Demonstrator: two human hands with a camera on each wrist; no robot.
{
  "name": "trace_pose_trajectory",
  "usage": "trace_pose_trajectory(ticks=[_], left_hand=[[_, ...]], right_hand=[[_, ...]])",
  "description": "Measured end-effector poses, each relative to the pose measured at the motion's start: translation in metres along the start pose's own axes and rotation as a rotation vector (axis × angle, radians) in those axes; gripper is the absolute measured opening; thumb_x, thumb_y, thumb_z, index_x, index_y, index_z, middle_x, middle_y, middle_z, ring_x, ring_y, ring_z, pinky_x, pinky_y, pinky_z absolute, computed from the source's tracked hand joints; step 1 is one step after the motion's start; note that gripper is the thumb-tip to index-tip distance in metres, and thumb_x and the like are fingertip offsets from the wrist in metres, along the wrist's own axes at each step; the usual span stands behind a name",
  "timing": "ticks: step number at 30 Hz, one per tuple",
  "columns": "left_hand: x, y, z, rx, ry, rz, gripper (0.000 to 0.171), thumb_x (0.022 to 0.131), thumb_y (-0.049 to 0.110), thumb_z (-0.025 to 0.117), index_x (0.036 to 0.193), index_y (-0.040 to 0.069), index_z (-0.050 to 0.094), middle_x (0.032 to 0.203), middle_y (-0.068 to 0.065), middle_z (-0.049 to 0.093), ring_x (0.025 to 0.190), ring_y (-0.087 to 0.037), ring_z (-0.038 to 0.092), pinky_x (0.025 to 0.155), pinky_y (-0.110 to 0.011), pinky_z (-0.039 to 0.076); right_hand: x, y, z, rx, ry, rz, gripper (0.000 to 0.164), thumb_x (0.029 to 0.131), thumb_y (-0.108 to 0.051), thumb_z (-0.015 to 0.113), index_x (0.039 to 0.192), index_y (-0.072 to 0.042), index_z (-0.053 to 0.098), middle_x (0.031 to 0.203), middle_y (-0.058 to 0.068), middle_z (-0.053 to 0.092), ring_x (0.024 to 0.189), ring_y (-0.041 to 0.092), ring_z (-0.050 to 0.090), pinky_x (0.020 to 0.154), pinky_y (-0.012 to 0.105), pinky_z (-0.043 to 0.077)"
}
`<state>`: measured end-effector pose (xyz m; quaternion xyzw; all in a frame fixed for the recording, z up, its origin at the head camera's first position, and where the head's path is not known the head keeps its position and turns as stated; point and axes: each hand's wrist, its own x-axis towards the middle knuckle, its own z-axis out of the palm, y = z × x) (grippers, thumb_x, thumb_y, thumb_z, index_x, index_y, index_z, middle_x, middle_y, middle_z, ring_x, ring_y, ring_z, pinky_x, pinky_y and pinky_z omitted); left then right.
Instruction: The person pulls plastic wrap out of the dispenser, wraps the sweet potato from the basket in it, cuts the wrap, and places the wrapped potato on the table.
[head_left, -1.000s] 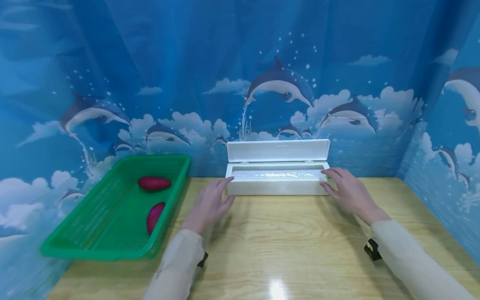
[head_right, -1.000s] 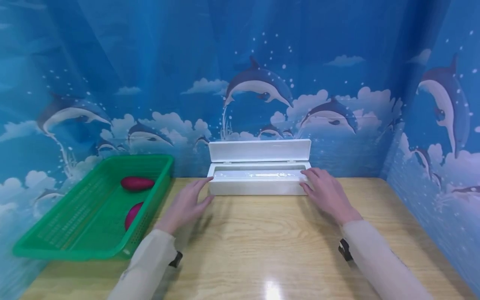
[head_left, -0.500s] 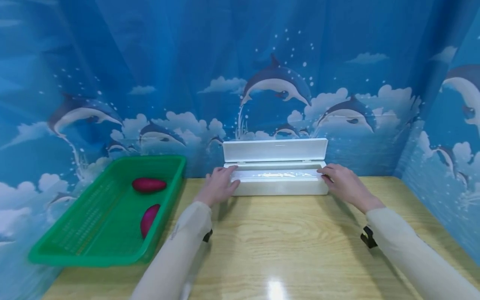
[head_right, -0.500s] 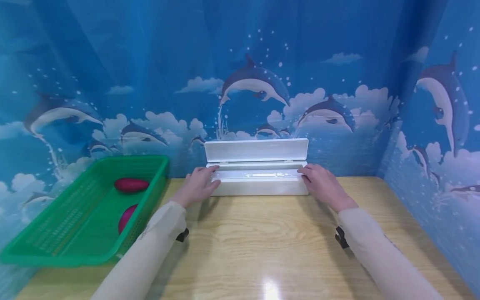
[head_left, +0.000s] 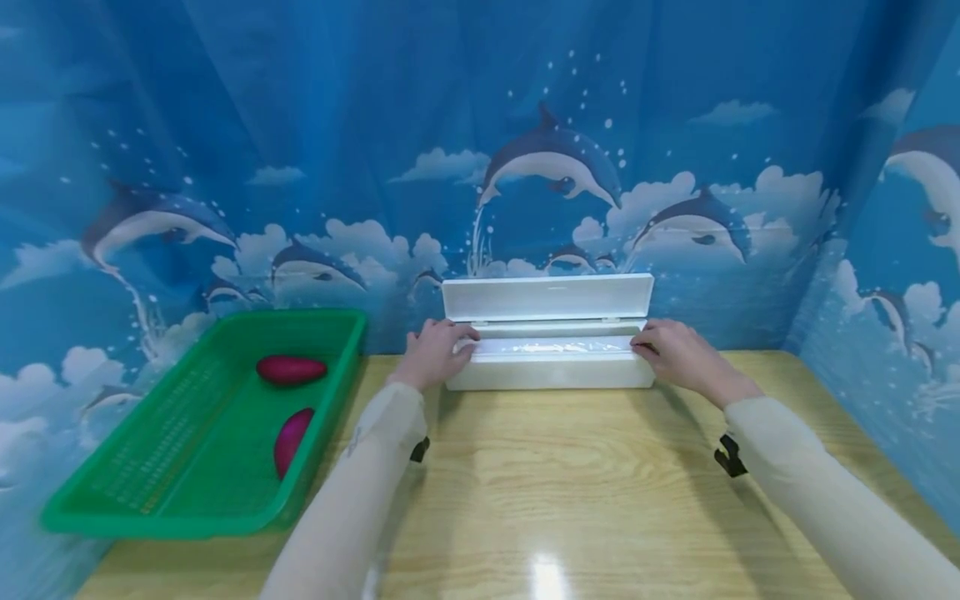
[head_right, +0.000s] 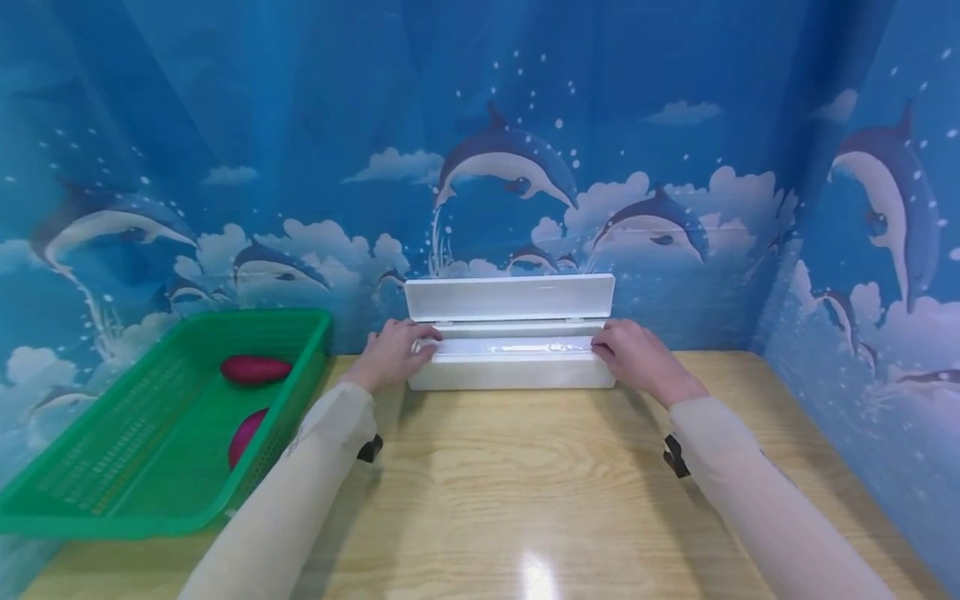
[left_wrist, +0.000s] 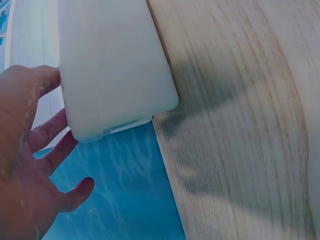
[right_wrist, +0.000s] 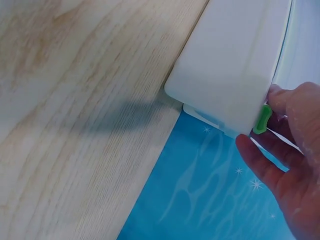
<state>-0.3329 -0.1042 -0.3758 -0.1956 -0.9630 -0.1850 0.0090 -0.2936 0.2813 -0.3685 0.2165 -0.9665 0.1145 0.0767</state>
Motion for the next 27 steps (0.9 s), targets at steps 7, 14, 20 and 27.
trace_pose_trajectory(ticks=[7,14,20,27], left_hand=[[0.007,0.005,0.001,-0.08,0.053,0.013,0.02,0.104,0.028,0.061,0.118,0.02,0.072,0.126,-0.006,0.068,0.123,-0.031,0.054,0.106,-0.063,0.04],[0.01,0.003,0.005,-0.288,0.141,-0.102,0.019,0.106,0.024,0.057,0.12,0.015,0.065,0.12,-0.006,0.069,0.113,-0.026,0.062,0.102,-0.047,0.052],[0.011,0.004,0.008,-0.418,0.175,-0.171,0.02,0.106,0.025,0.056,0.12,0.013,0.065,0.118,-0.007,0.069,0.11,-0.025,0.064,0.099,-0.043,0.055],[0.013,0.006,0.009,-0.466,0.208,-0.182,0.022,0.106,0.026,0.055,0.121,0.012,0.064,0.117,-0.008,0.068,0.107,-0.025,0.064,0.095,-0.042,0.056]], right_hand=[[0.003,-0.001,0.0,-0.004,0.017,0.018,0.017,0.1,-0.005,0.061,0.11,0.001,0.073,0.1,0.017,0.073,0.088,0.031,0.069,0.075,0.048,0.057],[0.006,0.0,0.004,0.116,0.073,0.094,0.02,0.105,-0.006,0.052,0.114,0.003,0.068,0.1,0.02,0.073,0.079,0.025,0.067,0.067,0.042,0.053],[0.008,0.004,0.009,0.192,0.145,0.169,0.025,0.107,-0.008,0.047,0.117,0.005,0.065,0.095,0.022,0.071,0.065,0.019,0.056,0.057,0.032,0.044],[0.014,0.002,0.01,0.338,0.177,0.274,0.032,0.11,-0.017,0.043,0.12,0.006,0.063,0.089,0.019,0.071,0.064,0.019,0.059,0.055,0.031,0.045]])
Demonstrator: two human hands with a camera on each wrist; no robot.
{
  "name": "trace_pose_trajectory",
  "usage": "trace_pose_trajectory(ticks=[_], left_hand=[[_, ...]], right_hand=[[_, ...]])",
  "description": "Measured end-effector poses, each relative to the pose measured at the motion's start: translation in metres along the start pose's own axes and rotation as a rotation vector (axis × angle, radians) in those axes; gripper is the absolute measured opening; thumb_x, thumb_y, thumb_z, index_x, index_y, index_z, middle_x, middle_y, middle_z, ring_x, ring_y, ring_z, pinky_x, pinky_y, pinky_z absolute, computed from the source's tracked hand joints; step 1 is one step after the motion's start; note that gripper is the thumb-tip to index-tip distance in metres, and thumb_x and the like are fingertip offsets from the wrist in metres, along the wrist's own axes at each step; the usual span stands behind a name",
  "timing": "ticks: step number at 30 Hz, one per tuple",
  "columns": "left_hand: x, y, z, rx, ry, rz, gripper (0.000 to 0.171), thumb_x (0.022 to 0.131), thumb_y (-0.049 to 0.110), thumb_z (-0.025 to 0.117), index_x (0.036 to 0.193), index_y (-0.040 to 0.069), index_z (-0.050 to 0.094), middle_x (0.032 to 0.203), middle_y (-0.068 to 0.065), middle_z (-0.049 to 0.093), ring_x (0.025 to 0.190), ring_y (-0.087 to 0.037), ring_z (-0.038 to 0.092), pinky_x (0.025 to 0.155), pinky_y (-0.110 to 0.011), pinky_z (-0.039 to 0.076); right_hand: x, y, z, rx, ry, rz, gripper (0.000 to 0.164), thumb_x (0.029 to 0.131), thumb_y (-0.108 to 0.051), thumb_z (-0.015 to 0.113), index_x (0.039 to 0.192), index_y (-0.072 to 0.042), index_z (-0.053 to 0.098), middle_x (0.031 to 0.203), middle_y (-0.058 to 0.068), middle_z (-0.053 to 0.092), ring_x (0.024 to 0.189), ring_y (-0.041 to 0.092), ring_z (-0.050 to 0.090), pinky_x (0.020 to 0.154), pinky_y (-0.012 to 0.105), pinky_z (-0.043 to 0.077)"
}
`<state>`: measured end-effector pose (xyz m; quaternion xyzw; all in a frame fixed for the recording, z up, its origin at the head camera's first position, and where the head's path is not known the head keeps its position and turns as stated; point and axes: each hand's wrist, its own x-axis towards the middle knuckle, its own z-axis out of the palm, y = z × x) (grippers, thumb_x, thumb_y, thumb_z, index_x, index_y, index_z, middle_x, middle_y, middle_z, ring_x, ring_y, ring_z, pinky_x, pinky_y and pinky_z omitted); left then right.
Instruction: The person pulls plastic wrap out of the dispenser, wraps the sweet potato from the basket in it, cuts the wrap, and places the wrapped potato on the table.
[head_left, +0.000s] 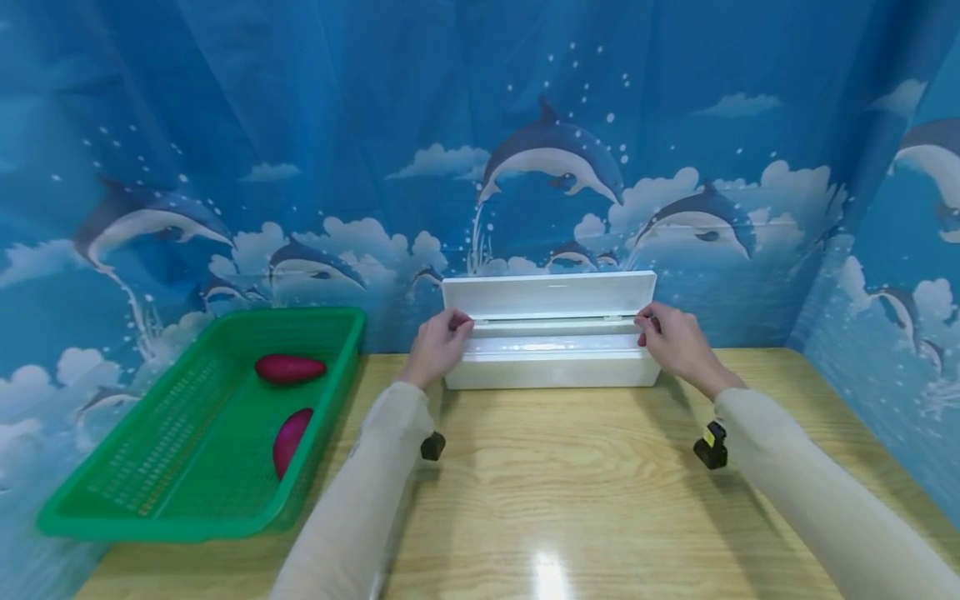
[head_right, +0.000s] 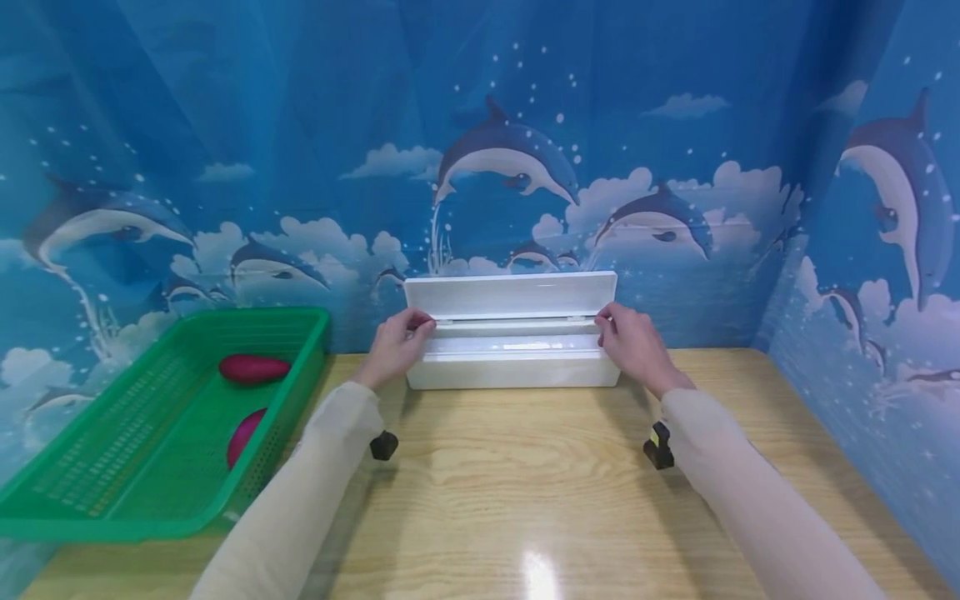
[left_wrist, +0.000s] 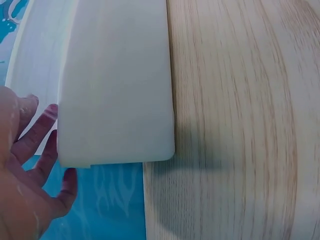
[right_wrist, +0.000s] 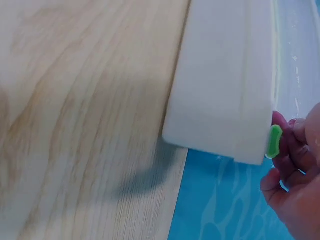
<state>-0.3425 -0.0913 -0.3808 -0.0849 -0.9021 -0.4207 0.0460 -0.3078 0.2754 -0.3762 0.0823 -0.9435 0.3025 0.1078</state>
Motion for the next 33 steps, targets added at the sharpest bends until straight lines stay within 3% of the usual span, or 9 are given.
trace_pose_trajectory(ticks=[4,7,11,15,20,28,33], left_hand=[[0.0,0.001,0.001,-0.011,0.016,0.008,0.023,0.107,0.027,0.054,0.12,0.012,0.064,0.118,-0.008,0.067,0.105,-0.024,0.063,0.092,-0.041,0.056],[0.001,0.001,0.001,-0.029,0.019,0.019,0.023,0.107,0.027,0.054,0.12,0.012,0.064,0.12,-0.008,0.068,0.106,-0.024,0.064,0.093,-0.041,0.056],[0.0,0.0,0.001,-0.07,0.006,0.016,0.021,0.106,0.026,0.055,0.118,0.012,0.065,0.117,-0.007,0.069,0.107,-0.023,0.064,0.095,-0.04,0.057],[0.0,0.0,-0.001,-0.089,-0.006,0.0,0.021,0.106,0.026,0.056,0.118,0.011,0.065,0.114,-0.006,0.07,0.108,-0.023,0.065,0.095,-0.04,0.057],[0.001,0.0,-0.003,-0.07,-0.034,-0.021,0.021,0.104,0.028,0.058,0.119,0.014,0.065,0.119,-0.006,0.07,0.115,-0.023,0.064,0.1,-0.043,0.055],[0.001,-0.001,-0.007,-0.051,-0.08,0.015,0.024,0.099,0.019,0.065,0.122,0.012,0.067,0.122,-0.008,0.07,0.116,-0.026,0.065,0.105,-0.044,0.054],[0.001,-0.004,-0.006,-0.039,-0.035,0.035,0.023,0.102,0.027,0.064,0.119,0.013,0.071,0.117,-0.007,0.071,0.111,-0.023,0.065,0.098,-0.04,0.057]], right_hand=[[0.002,-0.004,-0.002,0.078,-0.014,0.07,0.035,0.111,-0.022,0.041,0.122,0.004,0.061,0.101,0.022,0.075,0.064,0.02,0.058,0.053,0.029,0.044],[0.003,-0.004,-0.004,0.11,-0.046,0.112,0.035,0.11,-0.025,0.043,0.122,0.001,0.062,0.111,0.022,0.075,0.077,0.024,0.065,0.06,0.027,0.047],[0.003,-0.002,-0.007,0.098,-0.087,0.117,0.029,0.105,-0.027,0.056,0.118,-0.002,0.064,0.114,0.021,0.073,0.099,0.031,0.069,0.072,0.029,0.053],[0.003,0.001,-0.006,0.046,-0.055,0.043,0.021,0.099,-0.017,0.065,0.111,-0.001,0.068,0.106,0.021,0.073,0.095,0.031,0.069,0.075,0.032,0.055],[0.003,0.003,-0.001,-0.003,0.043,-0.028,0.012,0.098,-0.009,0.064,0.104,0.0,0.07,0.098,0.02,0.072,0.083,0.027,0.065,0.07,0.031,0.05],[0.004,0.004,0.003,-0.028,0.12,-0.114,0.02,0.1,-0.005,0.059,0.113,0.005,0.071,0.099,0.023,0.072,0.081,0.03,0.064,0.069,0.034,0.048],[0.005,0.005,0.005,-0.002,0.099,-0.076,0.015,0.101,-0.008,0.06,0.107,0.003,0.069,0.098,0.022,0.07,0.081,0.028,0.062,0.068,0.033,0.047]])
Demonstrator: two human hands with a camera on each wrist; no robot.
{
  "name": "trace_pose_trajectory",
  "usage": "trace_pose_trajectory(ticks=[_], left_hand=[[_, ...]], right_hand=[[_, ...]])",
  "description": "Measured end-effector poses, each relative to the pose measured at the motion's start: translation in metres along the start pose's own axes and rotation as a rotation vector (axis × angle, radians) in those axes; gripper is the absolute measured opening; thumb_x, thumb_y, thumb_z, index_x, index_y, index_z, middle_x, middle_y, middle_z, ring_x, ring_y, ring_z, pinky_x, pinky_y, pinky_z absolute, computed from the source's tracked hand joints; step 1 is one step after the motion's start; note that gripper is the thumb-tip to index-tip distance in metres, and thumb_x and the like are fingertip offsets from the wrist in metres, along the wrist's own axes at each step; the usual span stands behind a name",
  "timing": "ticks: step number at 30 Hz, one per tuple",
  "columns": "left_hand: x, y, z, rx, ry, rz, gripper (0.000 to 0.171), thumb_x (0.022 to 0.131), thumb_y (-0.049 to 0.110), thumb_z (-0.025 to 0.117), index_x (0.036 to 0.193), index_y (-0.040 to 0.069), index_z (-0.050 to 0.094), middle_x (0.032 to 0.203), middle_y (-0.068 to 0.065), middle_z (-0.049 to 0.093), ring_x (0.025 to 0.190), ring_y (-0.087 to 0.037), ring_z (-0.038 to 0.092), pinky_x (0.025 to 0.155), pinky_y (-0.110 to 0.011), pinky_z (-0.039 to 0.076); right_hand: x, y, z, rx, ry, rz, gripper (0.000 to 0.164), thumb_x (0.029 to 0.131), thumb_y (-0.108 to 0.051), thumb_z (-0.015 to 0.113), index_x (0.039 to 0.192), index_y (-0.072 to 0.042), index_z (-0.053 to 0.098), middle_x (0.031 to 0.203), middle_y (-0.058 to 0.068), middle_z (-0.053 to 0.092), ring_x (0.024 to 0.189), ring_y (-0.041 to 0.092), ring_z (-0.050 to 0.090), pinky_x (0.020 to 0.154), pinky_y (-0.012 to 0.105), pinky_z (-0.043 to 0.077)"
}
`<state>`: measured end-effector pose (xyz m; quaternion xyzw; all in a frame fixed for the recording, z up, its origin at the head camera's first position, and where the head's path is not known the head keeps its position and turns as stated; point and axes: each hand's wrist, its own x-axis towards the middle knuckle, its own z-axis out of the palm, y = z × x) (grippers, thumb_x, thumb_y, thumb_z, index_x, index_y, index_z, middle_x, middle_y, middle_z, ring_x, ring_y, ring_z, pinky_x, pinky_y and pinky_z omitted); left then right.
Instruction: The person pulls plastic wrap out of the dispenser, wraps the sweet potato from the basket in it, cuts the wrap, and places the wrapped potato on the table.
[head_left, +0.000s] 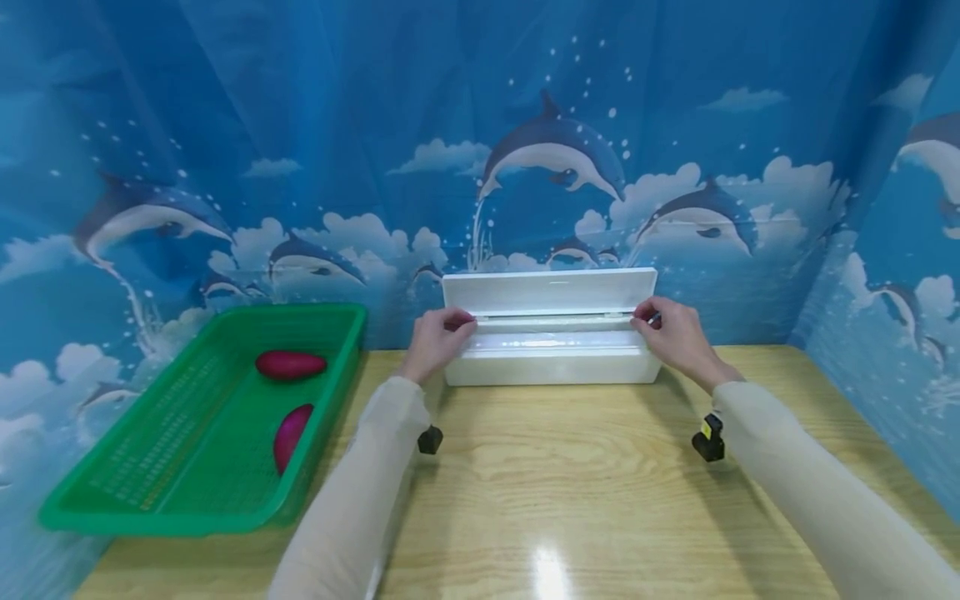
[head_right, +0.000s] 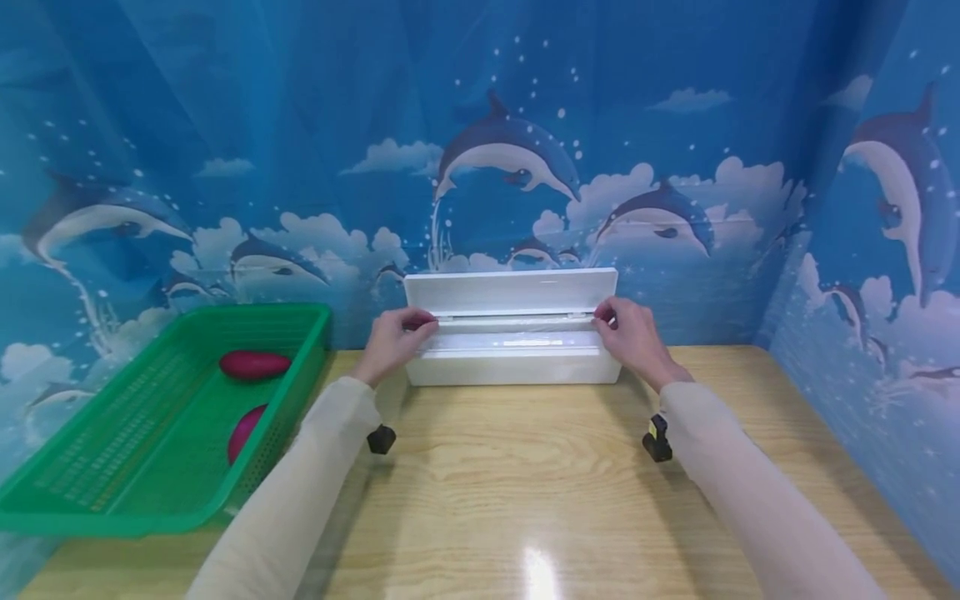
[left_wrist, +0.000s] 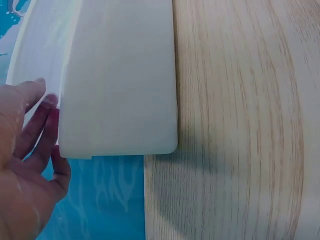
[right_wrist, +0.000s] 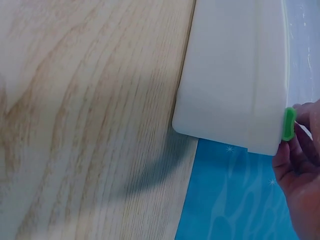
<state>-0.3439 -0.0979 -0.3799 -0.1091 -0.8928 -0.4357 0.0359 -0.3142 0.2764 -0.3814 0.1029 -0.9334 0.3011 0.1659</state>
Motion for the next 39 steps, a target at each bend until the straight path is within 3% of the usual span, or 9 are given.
trace_pose_trajectory(ticks=[12,14,18,20,24,28,32,34,39], left_hand=[[0.002,0.001,0.005,-0.032,0.08,-0.034,0.023,0.104,0.031,0.06,0.119,0.015,0.068,0.121,-0.006,0.069,0.119,-0.024,0.063,0.105,-0.044,0.053],[0.002,0.001,0.004,-0.036,0.095,-0.009,0.023,0.104,0.031,0.06,0.119,0.015,0.067,0.12,-0.006,0.07,0.119,-0.024,0.063,0.106,-0.044,0.053],[0.002,0.003,0.001,-0.058,0.116,0.056,0.024,0.105,0.031,0.059,0.117,0.012,0.067,0.119,-0.007,0.07,0.117,-0.024,0.065,0.106,-0.044,0.053],[0.001,0.005,0.0,-0.068,0.118,0.074,0.025,0.105,0.031,0.059,0.118,0.012,0.066,0.119,-0.008,0.07,0.116,-0.024,0.065,0.105,-0.044,0.053],[0.0,0.008,-0.001,-0.093,0.12,0.079,0.026,0.106,0.032,0.057,0.121,0.012,0.064,0.119,-0.008,0.069,0.117,-0.025,0.064,0.105,-0.043,0.053],[0.001,0.009,-0.002,-0.116,0.128,0.085,0.024,0.106,0.031,0.056,0.121,0.013,0.062,0.121,-0.008,0.067,0.119,-0.025,0.063,0.106,-0.044,0.053],[0.002,0.011,-0.003,-0.142,0.139,0.109,0.022,0.106,0.029,0.057,0.12,0.012,0.062,0.119,-0.009,0.068,0.119,-0.025,0.063,0.107,-0.044,0.052],[0.002,0.012,-0.004,-0.154,0.143,0.118,0.022,0.106,0.029,0.056,0.119,0.012,0.062,0.119,-0.008,0.068,0.118,-0.025,0.064,0.107,-0.044,0.052],[0.001,0.015,-0.005,-0.194,0.144,0.133,0.024,0.107,0.031,0.053,0.121,0.012,0.059,0.119,-0.008,0.066,0.114,-0.025,0.065,0.103,-0.044,0.054]], right_hand=[[-0.001,0.0,0.002,0.109,0.001,0.125,0.02,0.108,-0.018,0.049,0.114,-0.002,0.059,0.113,0.021,0.073,0.104,0.033,0.065,0.073,0.033,0.045],[0.0,-0.001,0.002,0.132,0.021,0.141,0.023,0.108,-0.02,0.047,0.117,-0.002,0.058,0.115,0.02,0.074,0.096,0.029,0.065,0.066,0.031,0.045],[0.001,-0.004,0.0,0.137,0.067,0.169,0.033,0.108,-0.023,0.049,0.134,-0.006,0.06,0.114,0.018,0.075,0.06,0.017,0.054,0.047,0.029,0.039],[0.002,-0.005,-0.001,0.129,0.077,0.185,0.036,0.108,-0.026,0.05,0.136,-0.008,0.063,0.113,0.017,0.076,0.057,0.014,0.052,0.044,0.028,0.038],[0.003,-0.008,-0.004,0.16,0.068,0.223,0.035,0.108,-0.03,0.05,0.127,-0.006,0.069,0.116,0.017,0.075,0.092,0.02,0.067,0.064,0.025,0.048],[0.004,-0.01,-0.005,0.276,0.041,0.257,0.036,0.11,-0.029,0.047,0.128,-0.003,0.064,0.125,0.019,0.07,0.114,0.029,0.067,0.092,0.034,0.054],[0.004,-0.012,-0.009,0.388,0.027,0.269,0.039,0.11,-0.031,0.044,0.13,-0.001,0.058,0.126,0.018,0.071,0.107,0.015,0.071,0.109,0.049,0.049],[0.005,-0.013,-0.01,0.423,0.026,0.266,0.041,0.11,-0.033,0.044,0.131,0.0,0.056,0.12,0.014,0.074,0.099,0.006,0.071,0.112,0.05,0.047],[0.007,-0.016,-0.013,0.479,0.043,0.235,0.045,0.11,-0.035,0.044,0.134,0.001,0.053,0.103,-0.005,0.076,0.091,-0.001,0.07,0.098,0.031,0.058]])
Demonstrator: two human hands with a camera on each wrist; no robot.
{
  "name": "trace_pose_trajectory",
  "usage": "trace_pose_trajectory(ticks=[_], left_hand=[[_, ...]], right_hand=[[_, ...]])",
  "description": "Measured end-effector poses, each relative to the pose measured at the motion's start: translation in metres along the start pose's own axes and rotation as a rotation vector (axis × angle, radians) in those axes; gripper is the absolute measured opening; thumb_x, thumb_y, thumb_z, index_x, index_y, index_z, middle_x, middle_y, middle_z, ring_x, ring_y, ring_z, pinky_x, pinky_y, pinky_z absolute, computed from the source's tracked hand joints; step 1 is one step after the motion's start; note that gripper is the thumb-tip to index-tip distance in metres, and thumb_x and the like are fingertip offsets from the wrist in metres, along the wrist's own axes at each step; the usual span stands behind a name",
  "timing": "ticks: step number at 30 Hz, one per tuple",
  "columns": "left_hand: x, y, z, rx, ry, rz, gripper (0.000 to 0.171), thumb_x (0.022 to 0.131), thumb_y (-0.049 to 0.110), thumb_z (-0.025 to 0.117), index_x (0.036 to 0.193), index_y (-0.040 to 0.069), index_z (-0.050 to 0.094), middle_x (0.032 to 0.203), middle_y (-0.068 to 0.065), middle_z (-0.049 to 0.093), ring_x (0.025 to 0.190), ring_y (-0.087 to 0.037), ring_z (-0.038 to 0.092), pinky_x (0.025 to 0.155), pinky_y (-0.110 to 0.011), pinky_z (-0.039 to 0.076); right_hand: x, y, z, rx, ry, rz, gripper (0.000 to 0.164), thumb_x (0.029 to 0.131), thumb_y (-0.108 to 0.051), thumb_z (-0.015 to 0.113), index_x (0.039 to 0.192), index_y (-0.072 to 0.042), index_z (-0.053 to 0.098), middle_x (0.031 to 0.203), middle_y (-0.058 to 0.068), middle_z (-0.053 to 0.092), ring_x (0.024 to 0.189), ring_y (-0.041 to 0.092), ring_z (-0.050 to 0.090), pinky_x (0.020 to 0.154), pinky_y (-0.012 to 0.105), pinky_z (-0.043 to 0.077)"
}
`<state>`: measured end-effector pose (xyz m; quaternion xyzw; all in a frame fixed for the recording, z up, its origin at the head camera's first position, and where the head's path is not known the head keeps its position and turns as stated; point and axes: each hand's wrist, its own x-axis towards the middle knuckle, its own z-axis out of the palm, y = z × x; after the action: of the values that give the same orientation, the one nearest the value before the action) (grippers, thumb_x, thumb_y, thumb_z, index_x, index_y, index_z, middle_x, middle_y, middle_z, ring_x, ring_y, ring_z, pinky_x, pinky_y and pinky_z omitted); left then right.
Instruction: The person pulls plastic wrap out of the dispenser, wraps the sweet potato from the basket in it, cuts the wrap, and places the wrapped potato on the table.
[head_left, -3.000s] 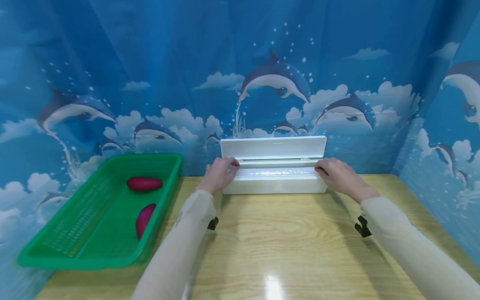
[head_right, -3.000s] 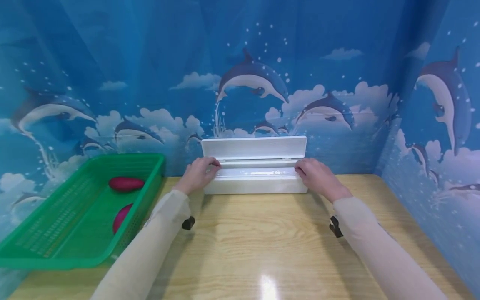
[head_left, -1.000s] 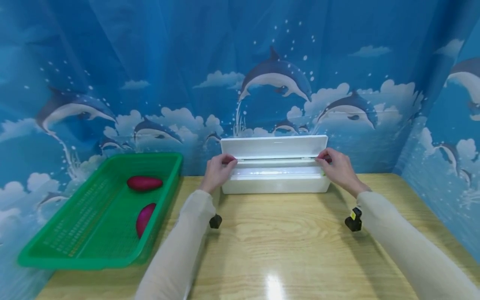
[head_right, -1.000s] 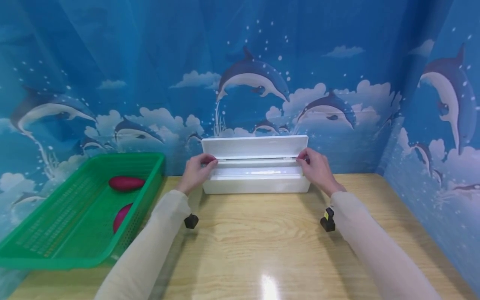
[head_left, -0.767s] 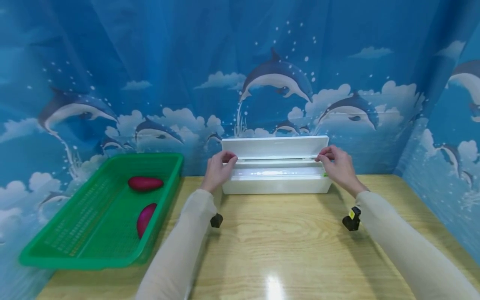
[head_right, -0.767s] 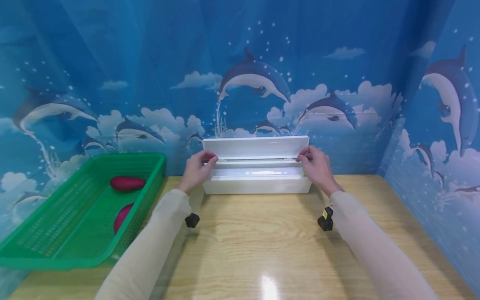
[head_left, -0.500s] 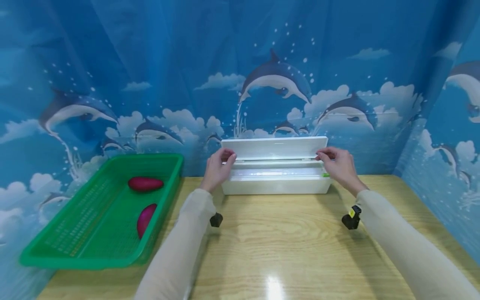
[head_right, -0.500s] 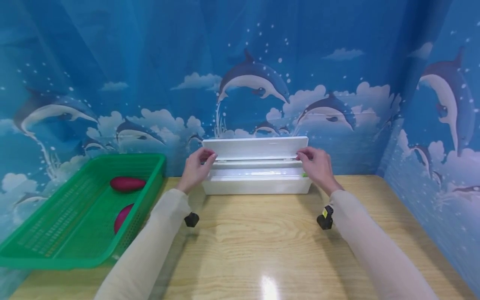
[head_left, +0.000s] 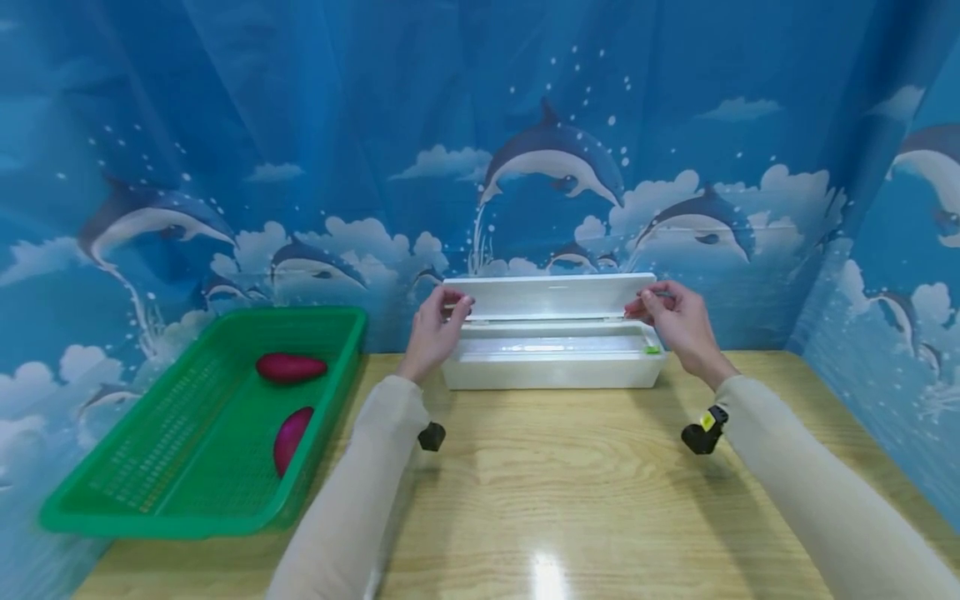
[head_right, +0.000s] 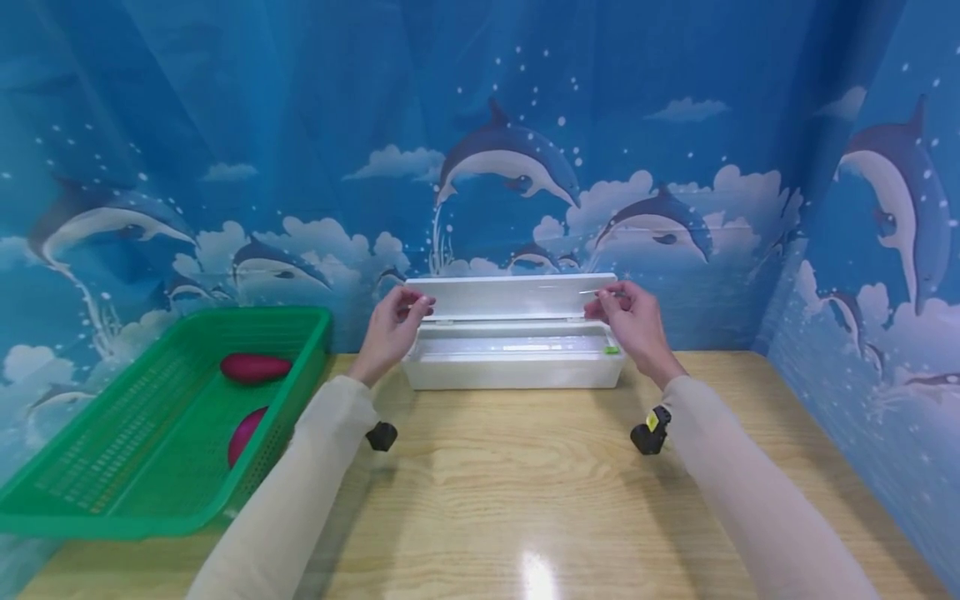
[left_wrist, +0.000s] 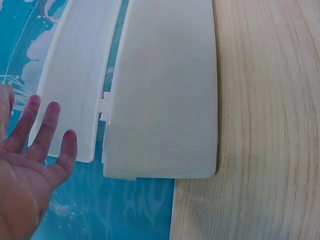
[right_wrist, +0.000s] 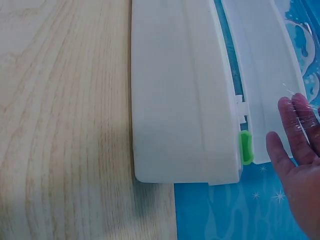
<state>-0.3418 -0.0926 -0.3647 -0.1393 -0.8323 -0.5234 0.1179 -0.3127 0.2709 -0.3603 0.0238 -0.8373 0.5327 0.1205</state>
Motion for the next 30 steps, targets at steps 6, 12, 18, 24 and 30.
trace_pose_trajectory(ticks=[6,12,18,24,30], left_hand=[[0.002,0.003,-0.001,-0.046,0.008,0.009,0.026,0.108,0.03,0.051,0.125,0.009,0.055,0.117,-0.01,0.063,0.109,-0.026,0.065,0.096,-0.044,0.055],[0.003,0.008,-0.003,-0.065,0.022,0.002,0.031,0.108,0.03,0.051,0.128,0.007,0.055,0.123,-0.009,0.06,0.122,-0.027,0.059,0.105,-0.048,0.05],[0.005,0.012,-0.004,-0.072,0.025,0.009,0.029,0.108,0.034,0.051,0.126,0.011,0.055,0.128,-0.008,0.06,0.127,-0.027,0.056,0.107,-0.049,0.048],[0.005,0.016,-0.007,-0.143,-0.003,0.029,0.024,0.108,0.031,0.051,0.122,0.012,0.053,0.124,-0.011,0.062,0.111,-0.027,0.067,0.095,-0.044,0.057],[0.006,0.021,-0.01,-0.179,-0.024,0.002,0.026,0.109,0.03,0.05,0.125,0.009,0.051,0.121,-0.01,0.066,0.106,-0.023,0.069,0.091,-0.04,0.059]], right_hand=[[-0.001,-0.006,-0.003,0.08,0.005,-0.049,0.042,0.109,-0.032,0.047,0.132,0.002,0.053,0.096,-0.015,0.074,0.092,0.0,0.071,0.085,0.022,0.061],[0.0,-0.012,-0.006,0.105,0.011,-0.041,0.04,0.108,-0.033,0.048,0.132,-0.002,0.056,0.096,-0.016,0.075,0.091,0.001,0.072,0.086,0.026,0.062],[0.001,-0.016,-0.007,0.102,0.021,-0.02,0.042,0.107,-0.036,0.048,0.134,-0.005,0.055,0.095,-0.021,0.074,0.092,0.0,0.072,0.088,0.03,0.062],[0.0,-0.024,-0.009,0.097,0.03,-0.022,0.043,0.107,-0.038,0.048,0.134,-0.005,0.055,0.095,-0.022,0.073,0.091,-0.002,0.071,0.087,0.029,0.062],[-0.001,-0.031,-0.013,0.131,0.029,-0.023,0.043,0.106,-0.037,0.049,0.133,-0.004,0.055,0.094,-0.021,0.074,0.091,-0.001,0.072,0.085,0.027,0.062]])
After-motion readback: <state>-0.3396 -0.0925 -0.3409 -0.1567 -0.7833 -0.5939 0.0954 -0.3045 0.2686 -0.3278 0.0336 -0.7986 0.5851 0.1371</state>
